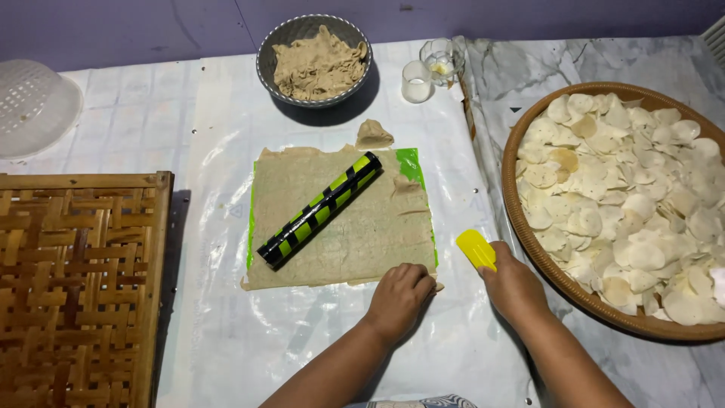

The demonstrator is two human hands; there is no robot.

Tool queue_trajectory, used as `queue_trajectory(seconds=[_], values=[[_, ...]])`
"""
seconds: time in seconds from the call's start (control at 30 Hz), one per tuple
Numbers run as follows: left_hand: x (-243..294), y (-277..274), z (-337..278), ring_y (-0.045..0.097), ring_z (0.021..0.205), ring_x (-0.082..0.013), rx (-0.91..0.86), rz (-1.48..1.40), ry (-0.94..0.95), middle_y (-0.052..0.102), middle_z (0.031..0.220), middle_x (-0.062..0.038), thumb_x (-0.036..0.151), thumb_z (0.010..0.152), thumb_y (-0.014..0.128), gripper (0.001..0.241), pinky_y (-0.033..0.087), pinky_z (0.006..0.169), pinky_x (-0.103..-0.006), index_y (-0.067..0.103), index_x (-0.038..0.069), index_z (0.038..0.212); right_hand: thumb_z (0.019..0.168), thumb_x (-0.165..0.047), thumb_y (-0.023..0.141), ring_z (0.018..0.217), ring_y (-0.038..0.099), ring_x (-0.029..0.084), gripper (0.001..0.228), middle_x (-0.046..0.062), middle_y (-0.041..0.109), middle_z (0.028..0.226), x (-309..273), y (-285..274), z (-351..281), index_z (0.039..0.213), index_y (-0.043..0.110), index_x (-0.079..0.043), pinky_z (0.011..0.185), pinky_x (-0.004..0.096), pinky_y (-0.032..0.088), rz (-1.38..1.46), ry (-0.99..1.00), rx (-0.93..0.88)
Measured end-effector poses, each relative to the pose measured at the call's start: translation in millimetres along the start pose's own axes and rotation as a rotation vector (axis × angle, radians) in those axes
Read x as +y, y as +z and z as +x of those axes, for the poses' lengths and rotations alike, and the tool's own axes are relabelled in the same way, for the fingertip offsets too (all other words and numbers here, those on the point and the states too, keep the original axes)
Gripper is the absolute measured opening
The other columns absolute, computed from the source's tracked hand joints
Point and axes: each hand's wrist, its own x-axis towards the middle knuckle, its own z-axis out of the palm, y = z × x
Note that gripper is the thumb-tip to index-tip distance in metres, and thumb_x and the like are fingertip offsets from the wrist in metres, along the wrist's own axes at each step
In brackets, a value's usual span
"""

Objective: Rolling out dough on a plastic sheet and cutting out circular shapes.

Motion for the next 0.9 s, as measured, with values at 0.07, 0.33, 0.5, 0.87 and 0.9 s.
queue_trajectory(seconds=[0.07,0.33,0.5,0.87,0.9], values=[[0.7,-7.3,3.2,0.058,0.097,-0.0239,0.040,-0.072,-0.040,0.063,0.105,-0.006,0.022,0.097,0.066,0.014,0.045,0.089,-0.0363,0.064,0.007,0.097,0.094,-0.022,0.063,0.100,0.072,0.041,0.053,0.019,0.073,0.113,7.4,16.2,7.7,0.143,0.043,-0.015,0.085,0.051,0.056,0.051,-0.002,0.040],[-26.5,-48.5,43.2,0.074,0.087,-0.0203,0.221,-0.478,-0.646,0.076,0.101,-0.006,0.011,0.095,0.063,0.012,0.061,0.078,-0.0316,0.071,0.008,0.103,0.088,-0.027,0.069,0.120,0.059,0.034,0.067,0.015,0.059,0.134,-7.2,7.1,8.6,0.150,0.048,-0.011,0.097,0.048,0.052,-0.127,-0.058,0.282],[-57.3,-40.7,89.4,0.070,0.086,-0.0184,0.258,-0.359,-0.390,0.069,0.106,-0.003,0.005,0.092,0.070,0.018,0.057,0.078,-0.0297,0.076,0.009,0.108,0.087,-0.018,0.071,0.101,0.067,0.031,0.045,0.009,0.064,0.124,-40.9,7.2,19.2,0.131,0.065,-0.009,0.087,0.043,0.055,0.101,-0.270,0.394],[-107.4,-0.6,89.2,0.064,0.116,-0.0320,-0.043,0.035,-0.251,0.067,0.116,-0.014,0.012,0.099,0.057,0.041,0.052,0.098,-0.0416,0.058,0.011,0.140,0.097,-0.019,0.065,0.111,0.069,0.032,0.025,0.007,0.070,0.109,-139.4,-1.2,140.2,0.120,0.075,-0.021,0.095,0.043,0.056,0.337,-0.493,0.336],[-101.8,-13.5,87.2,0.061,0.123,-0.0345,0.001,0.014,-0.275,0.066,0.123,-0.016,0.013,0.100,0.056,0.044,0.050,0.101,-0.0434,0.055,0.011,0.144,0.097,-0.014,0.064,0.115,0.067,0.035,0.028,0.009,0.069,0.113,-154.8,-0.8,155.3,0.123,0.074,-0.019,0.099,0.044,0.054,0.403,-0.561,0.336]])
